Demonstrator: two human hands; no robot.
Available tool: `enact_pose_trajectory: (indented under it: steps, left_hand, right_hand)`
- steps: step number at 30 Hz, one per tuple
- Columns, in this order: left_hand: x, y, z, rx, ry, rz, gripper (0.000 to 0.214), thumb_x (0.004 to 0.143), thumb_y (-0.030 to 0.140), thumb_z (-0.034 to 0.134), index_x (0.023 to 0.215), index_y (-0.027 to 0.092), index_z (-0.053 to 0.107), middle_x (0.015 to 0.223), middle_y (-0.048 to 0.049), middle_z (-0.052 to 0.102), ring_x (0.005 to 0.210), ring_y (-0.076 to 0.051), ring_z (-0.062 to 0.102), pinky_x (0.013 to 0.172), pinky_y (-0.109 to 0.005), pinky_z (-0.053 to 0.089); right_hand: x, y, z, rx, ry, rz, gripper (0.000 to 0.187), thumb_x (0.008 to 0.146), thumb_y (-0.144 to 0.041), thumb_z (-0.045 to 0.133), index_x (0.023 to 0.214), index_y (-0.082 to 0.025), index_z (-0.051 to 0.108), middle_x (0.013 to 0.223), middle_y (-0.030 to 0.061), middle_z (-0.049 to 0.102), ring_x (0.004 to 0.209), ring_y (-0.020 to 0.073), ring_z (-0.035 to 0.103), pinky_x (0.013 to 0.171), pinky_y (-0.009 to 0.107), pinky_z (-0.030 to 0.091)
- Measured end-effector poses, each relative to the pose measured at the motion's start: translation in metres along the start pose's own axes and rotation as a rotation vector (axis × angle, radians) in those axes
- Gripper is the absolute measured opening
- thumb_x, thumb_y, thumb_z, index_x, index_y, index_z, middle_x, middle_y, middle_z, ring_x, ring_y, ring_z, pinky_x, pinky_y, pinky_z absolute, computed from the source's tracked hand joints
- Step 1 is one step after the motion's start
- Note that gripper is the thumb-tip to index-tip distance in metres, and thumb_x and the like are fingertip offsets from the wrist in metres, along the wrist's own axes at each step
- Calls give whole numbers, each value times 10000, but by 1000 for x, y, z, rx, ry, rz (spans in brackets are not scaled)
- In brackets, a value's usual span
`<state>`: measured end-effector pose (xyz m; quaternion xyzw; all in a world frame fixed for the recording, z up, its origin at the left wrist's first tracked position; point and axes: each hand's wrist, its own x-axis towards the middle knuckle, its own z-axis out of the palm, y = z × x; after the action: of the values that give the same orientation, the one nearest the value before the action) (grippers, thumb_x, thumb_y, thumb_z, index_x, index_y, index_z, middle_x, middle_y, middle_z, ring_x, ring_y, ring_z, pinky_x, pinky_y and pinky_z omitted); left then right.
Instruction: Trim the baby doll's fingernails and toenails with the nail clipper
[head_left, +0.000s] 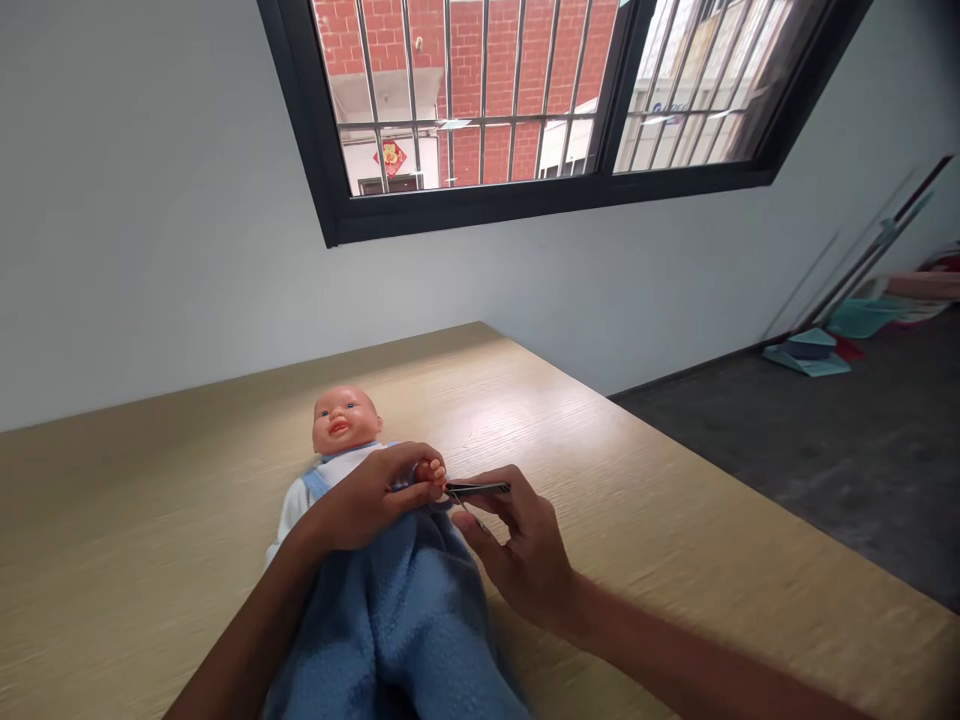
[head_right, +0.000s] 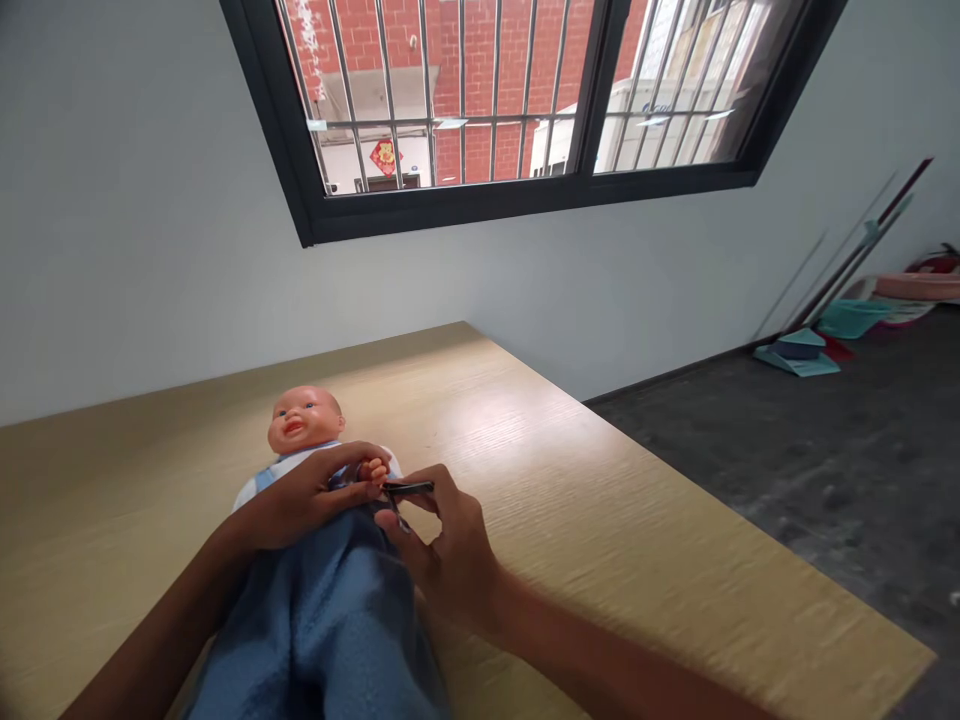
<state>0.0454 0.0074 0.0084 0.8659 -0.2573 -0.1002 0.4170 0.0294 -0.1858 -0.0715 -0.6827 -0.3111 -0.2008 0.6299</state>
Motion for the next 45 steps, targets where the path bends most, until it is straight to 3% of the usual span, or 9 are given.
enact_pose_trajectory:
  steps: [5,9,13,18,25,32,45]
  left_hand:
    - [0,-2,2,19,-9,21,176,962,341,558,944,176,616,924,-13,605,850,-156,537,775,-256,433]
    - [1,-5,3,63,-8,50,187,966,339,550,1019,181,635,931,-20,616,852,-159,544,782,-262,447]
    - [1,-6,4,78,-12,63,144,944,290,566,1001,179,638,936,-25,628,853,-161,559,787,-265,458]
    - [1,-1,6,109,-24,84,77,915,212,583,866,171,626,864,-4,621,821,-150,545,769,-258,443]
    - [3,-4,6,124,-22,96,73,931,226,581,929,172,630,887,-11,632,840,-154,560,775,-261,450]
    - [1,-5,4,133,-30,120,76,897,200,610,962,171,636,888,-8,637,847,-157,570,792,-268,457]
    - [4,-15,5,134,-9,155,88,861,213,597,921,172,649,869,-10,649,819,-160,567,760,-268,458]
  right_hand:
    - [4,-6,-2,-71,-27,-1,60,976,-278,580,1020,-237,576,931,22,759,842,163,757,744,251,619]
    - [8,-10,-2,-123,-53,-16,99,957,-300,607,1005,-226,562,916,29,749,834,171,746,759,280,615]
    - [8,-10,-4,-205,-116,-62,75,972,-289,572,986,-216,584,873,31,733,772,167,722,676,278,585]
    - [6,-9,-7,-305,-163,-173,76,965,-282,582,984,-212,560,833,24,717,710,159,703,628,265,557]
    - [2,-2,-4,-452,-121,-359,271,959,-451,598,1048,-202,537,832,65,725,729,213,724,629,309,580]
    - [4,-8,1,-675,-178,-490,106,978,-291,566,995,-186,571,837,87,725,745,228,723,637,318,574]
    - [9,-19,11,-863,-184,-469,213,1012,-279,445,857,-185,558,695,58,645,588,200,617,517,308,441]
